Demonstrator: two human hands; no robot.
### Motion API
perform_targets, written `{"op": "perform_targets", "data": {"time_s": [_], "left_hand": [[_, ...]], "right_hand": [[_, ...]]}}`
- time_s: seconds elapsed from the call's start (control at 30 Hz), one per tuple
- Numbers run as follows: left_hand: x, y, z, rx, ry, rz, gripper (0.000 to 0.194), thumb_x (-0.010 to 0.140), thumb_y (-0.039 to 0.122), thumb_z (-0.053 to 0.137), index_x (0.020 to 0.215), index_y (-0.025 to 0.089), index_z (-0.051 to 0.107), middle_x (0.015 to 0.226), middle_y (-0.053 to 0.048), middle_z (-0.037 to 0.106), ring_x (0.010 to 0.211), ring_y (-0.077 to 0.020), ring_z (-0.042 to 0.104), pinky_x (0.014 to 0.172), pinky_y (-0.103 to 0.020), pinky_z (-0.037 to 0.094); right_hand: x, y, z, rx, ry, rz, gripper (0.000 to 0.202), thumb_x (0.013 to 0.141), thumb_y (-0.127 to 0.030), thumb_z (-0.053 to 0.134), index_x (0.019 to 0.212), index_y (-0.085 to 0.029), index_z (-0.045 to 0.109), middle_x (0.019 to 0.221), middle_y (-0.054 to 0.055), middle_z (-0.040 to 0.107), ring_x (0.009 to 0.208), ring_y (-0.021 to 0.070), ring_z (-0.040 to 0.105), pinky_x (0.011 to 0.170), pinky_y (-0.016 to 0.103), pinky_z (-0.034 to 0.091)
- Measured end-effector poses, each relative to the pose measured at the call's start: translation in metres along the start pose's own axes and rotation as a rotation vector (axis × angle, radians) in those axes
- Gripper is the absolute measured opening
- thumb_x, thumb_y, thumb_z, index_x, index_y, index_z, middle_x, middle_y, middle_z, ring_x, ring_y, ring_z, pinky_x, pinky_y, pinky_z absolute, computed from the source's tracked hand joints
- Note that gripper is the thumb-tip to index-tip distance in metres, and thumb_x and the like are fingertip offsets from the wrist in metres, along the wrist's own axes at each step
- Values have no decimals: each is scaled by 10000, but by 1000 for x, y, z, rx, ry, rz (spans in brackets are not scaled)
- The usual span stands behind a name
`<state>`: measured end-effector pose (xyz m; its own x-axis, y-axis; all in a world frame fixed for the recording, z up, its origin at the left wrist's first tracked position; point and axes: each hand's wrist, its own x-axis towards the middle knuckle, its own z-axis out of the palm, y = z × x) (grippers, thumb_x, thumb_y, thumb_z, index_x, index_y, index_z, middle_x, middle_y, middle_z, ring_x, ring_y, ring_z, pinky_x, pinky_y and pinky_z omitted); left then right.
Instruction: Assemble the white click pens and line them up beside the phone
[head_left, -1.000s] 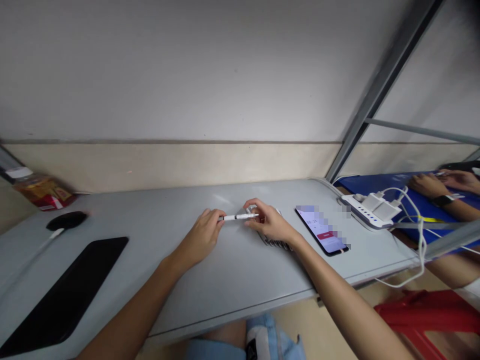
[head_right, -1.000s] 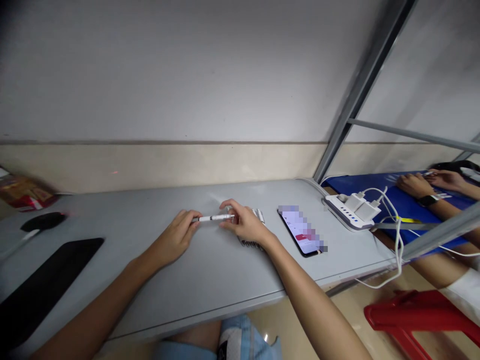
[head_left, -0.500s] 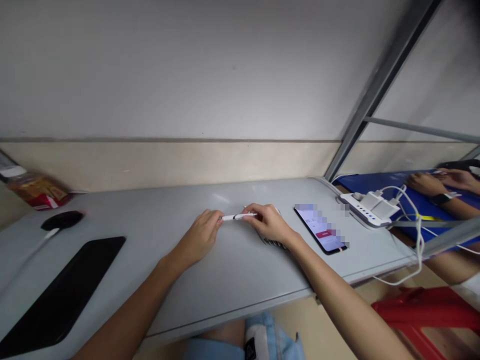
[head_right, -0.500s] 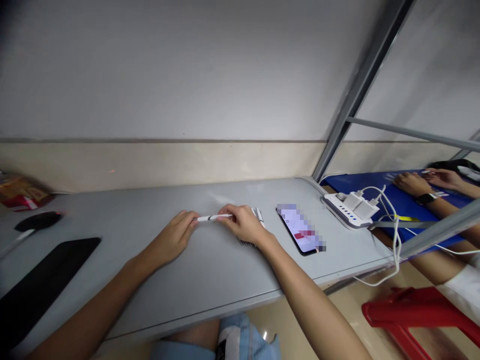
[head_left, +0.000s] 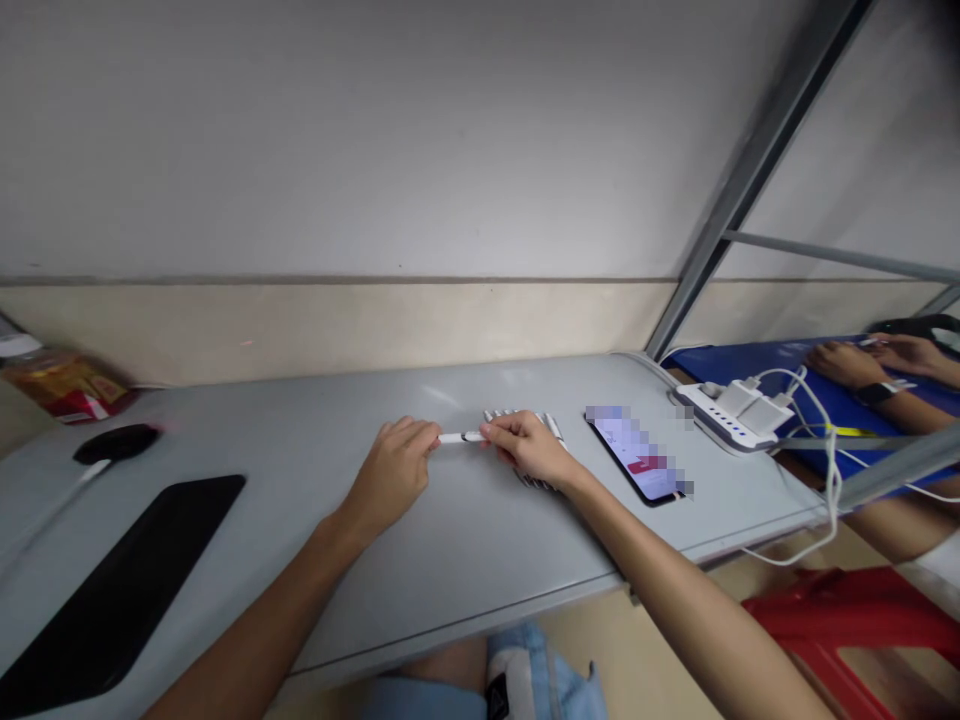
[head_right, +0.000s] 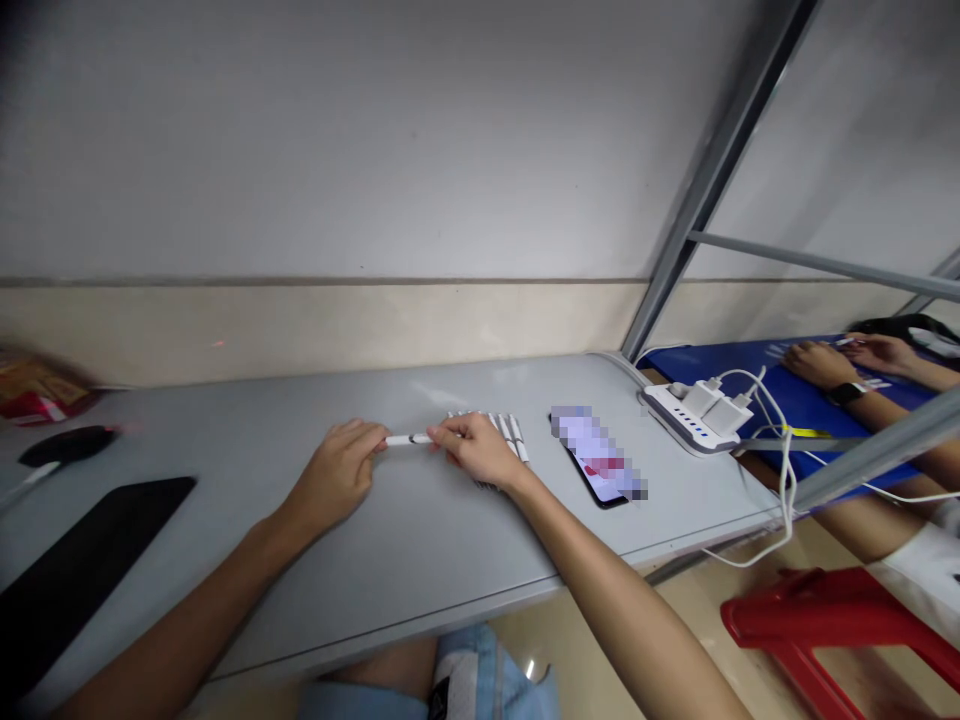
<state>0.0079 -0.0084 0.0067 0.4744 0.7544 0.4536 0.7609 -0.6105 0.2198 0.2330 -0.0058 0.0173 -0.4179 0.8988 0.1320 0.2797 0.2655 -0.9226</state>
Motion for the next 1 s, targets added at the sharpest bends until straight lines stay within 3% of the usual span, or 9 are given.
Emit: {"op": "perform_targets", "data": {"time_s": [0.07,0.2,0.27,0.33,0.43,0.5,0.77,1.0], "left_hand": [[1,4,-2,-69,12,-14,221,913,143,342,869,203,551,800,-35,599,799,-199,529,754,-345,412],[1,9,-5,-162,-25,-13,257,975,297,345,1069,201,564,971,-54,631,923,-196,570,851,-356,433],[0,8,-6,-161,-31,-11,278,980,318,340,1092,199,564,995,-62,631,950,-201,570,864,-363,436],[0,5,-6,-149,-29,-21,287,983,328,330,1071,200,571,981,-60,630,938,-201,568,854,-365,440],[-1,0,-3,-109,-28,-32,293,989,326,312,1031,201,574,947,-51,624,906,-196,560,842,-363,436],[0,-2,-2,-69,-23,-41,284,989,323,313,1011,199,568,935,-47,619,893,-195,556,837,-362,432],[-3,-16,1,184,49,-162,161,921,267,425,916,203,572,882,-61,614,870,-238,537,770,-377,419],[-8,-24,7,224,-55,-172,267,878,227,436,995,251,674,971,-81,617,956,-268,501,775,-407,406]], "right_hand": [[3,2,1,186,55,48,390,854,-532,563,741,-163,622,563,-22,494,494,96,391,471,228,299],[11,4,-5,617,308,10,298,803,-475,633,822,-180,593,808,31,594,709,126,540,593,224,437],[12,4,-13,848,369,47,290,847,-496,567,902,-212,552,755,4,558,645,118,520,570,231,446],[12,4,-20,966,373,56,250,866,-472,556,968,-245,530,625,-52,429,479,86,362,433,197,331],[8,3,-27,1020,345,12,303,879,-413,575,1157,-336,487,608,-76,328,437,76,222,379,172,172],[7,2,-27,1031,316,-7,379,883,-390,581,1236,-381,443,616,-77,302,441,75,201,381,165,144],[8,3,-23,1034,254,-27,437,882,-369,587,1284,-403,417,618,-78,286,444,71,176,383,163,126],[7,3,-23,1047,231,-33,492,890,-356,586,1344,-410,401,619,-81,314,436,62,188,380,160,140]]}}
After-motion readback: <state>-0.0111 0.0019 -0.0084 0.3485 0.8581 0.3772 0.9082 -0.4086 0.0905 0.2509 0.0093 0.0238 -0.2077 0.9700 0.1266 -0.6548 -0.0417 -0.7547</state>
